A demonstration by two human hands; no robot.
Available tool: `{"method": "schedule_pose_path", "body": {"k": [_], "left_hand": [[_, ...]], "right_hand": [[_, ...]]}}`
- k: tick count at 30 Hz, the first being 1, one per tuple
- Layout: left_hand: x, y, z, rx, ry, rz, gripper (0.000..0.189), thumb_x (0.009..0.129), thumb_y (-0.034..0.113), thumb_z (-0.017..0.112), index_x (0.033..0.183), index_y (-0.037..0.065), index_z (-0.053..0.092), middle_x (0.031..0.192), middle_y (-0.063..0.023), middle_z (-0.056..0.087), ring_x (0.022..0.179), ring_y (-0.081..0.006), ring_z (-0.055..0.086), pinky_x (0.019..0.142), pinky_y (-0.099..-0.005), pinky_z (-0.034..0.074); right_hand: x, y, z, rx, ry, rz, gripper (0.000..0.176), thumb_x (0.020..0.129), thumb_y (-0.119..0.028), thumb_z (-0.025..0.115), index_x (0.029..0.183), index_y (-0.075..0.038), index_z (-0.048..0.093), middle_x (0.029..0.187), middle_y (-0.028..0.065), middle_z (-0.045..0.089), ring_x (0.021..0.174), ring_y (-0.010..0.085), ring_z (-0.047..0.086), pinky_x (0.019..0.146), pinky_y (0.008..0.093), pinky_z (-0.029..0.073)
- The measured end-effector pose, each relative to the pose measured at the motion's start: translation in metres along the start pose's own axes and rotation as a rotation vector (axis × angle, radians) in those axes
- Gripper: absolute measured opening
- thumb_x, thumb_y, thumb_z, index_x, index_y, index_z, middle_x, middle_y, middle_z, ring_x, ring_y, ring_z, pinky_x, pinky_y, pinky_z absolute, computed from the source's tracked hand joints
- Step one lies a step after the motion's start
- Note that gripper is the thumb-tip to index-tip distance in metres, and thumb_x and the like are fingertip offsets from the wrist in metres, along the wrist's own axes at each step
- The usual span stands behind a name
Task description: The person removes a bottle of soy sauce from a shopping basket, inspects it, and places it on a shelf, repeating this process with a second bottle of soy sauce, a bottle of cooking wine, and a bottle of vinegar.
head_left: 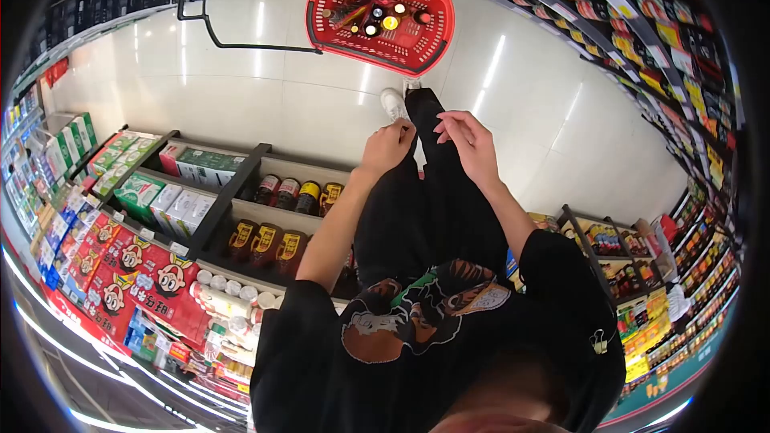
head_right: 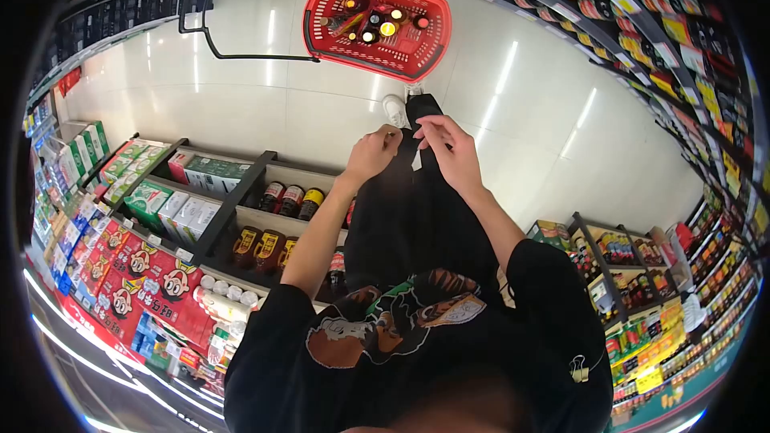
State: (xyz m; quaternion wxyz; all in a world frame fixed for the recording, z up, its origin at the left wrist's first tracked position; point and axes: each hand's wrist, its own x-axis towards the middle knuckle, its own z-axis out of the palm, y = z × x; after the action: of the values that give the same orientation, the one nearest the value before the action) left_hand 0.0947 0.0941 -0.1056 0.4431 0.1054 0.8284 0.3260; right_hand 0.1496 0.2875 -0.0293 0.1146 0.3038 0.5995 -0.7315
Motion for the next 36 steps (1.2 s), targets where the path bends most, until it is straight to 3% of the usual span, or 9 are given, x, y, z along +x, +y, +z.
{"method": "schedule_pose_path", "body": {"k": [5,7,9,10,14,19,28,33,36], "left_hand": [[0.113,-0.073,0.026,-0.046,0.013,-0.090,0.029,0.096,0.035,0.054,0.110,0.011,0.064,0.094,-0.0181,0.073,0.092,-0.0411,0.069,0.082,-0.0513,0.054],[0.156,-0.102,0.031,0.053,0.091,-0.194,0.033,0.096,0.035,0.054,0.107,0.007,0.066,0.081,-0.0118,0.074,0.089,-0.0332,0.072,0.080,-0.0432,0.055],[0.191,-0.126,0.034,-0.058,0.221,-0.204,0.030,0.096,0.031,0.056,0.107,0.004,0.066,0.079,-0.0099,0.074,0.079,-0.0296,0.073,0.074,-0.0407,0.056],[0.208,-0.137,0.035,-0.214,0.220,-0.227,0.027,0.098,0.026,0.056,0.110,0.003,0.064,0.083,-0.0088,0.074,0.064,-0.0210,0.069,0.059,-0.0340,0.054],[0.242,-0.135,0.025,-0.736,0.229,-0.247,0.029,0.102,0.022,0.051,0.121,0.001,0.058,0.099,-0.0108,0.073,0.057,-0.0114,0.060,0.044,-0.0232,0.045],[0.264,-0.141,0.019,-0.857,0.250,-0.318,0.035,0.103,0.023,0.051,0.128,-0.002,0.050,0.104,-0.0139,0.074,0.060,-0.0118,0.064,0.046,-0.0229,0.048],[0.298,-0.172,0.025,-1.023,0.274,-0.347,0.047,0.105,0.030,0.048,0.136,-0.004,0.038,0.109,-0.0152,0.069,0.061,-0.0177,0.068,0.050,-0.0288,0.056],[0.356,-0.181,0.013,-1.207,0.104,-0.698,0.057,0.106,0.046,0.045,0.146,0.007,0.033,0.106,-0.0153,0.070,0.077,-0.0236,0.071,0.053,-0.0303,0.054],[0.389,-0.190,0.015,-1.337,0.105,-0.792,0.042,0.106,0.043,0.043,0.133,0.011,0.042,0.104,-0.0148,0.069,0.081,-0.0218,0.069,0.054,-0.0297,0.053]], "right_hand": [[0.080,0.019,-0.001,-0.003,-0.018,0.006,0.022,0.104,-0.016,0.055,0.115,0.001,0.063,0.094,0.0075,0.070,0.079,0.0115,0.065,0.077,0.0255,0.051],[0.119,0.039,-0.002,-0.052,-0.039,0.014,0.023,0.104,-0.017,0.055,0.116,0.001,0.062,0.095,0.0080,0.071,0.079,0.0121,0.065,0.077,0.0257,0.052],[0.155,0.059,-0.002,-0.084,-0.078,0.055,0.025,0.104,-0.018,0.055,0.117,0.002,0.061,0.096,0.0084,0.070,0.080,0.0130,0.067,0.075,0.0267,0.053],[0.177,0.072,-0.003,-0.129,-0.097,0.043,0.026,0.104,-0.020,0.056,0.118,0.001,0.061,0.097,0.0095,0.071,0.081,0.0147,0.069,0.074,0.0277,0.054],[0.256,0.124,-0.006,-0.361,-0.132,0.051,0.029,0.102,-0.022,0.058,0.120,0.001,0.059,0.108,0.0116,0.069,0.089,0.0173,0.071,0.080,0.0276,0.054],[0.336,0.183,-0.004,-0.538,-0.145,0.122,0.036,0.101,-0.025,0.060,0.126,0.000,0.056,0.111,0.0135,0.069,0.086,0.0216,0.074,0.078,0.0285,0.055],[0.385,0.239,-0.001,-0.773,-0.106,0.202,0.047,0.095,-0.031,0.060,0.134,-0.004,0.053,0.118,0.0114,0.070,0.109,0.0284,0.067,0.094,0.0396,0.051],[0.377,0.248,-0.003,-0.730,-0.136,0.231,0.047,0.095,-0.031,0.061,0.132,-0.003,0.053,0.119,0.0139,0.069,0.109,0.0287,0.067,0.094,0.0393,0.051],[0.351,0.225,-0.002,-0.587,-0.192,0.269,0.042,0.100,-0.025,0.059,0.131,0.002,0.053,0.118,0.0162,0.067,0.087,0.0217,0.073,0.081,0.0296,0.054]]}}
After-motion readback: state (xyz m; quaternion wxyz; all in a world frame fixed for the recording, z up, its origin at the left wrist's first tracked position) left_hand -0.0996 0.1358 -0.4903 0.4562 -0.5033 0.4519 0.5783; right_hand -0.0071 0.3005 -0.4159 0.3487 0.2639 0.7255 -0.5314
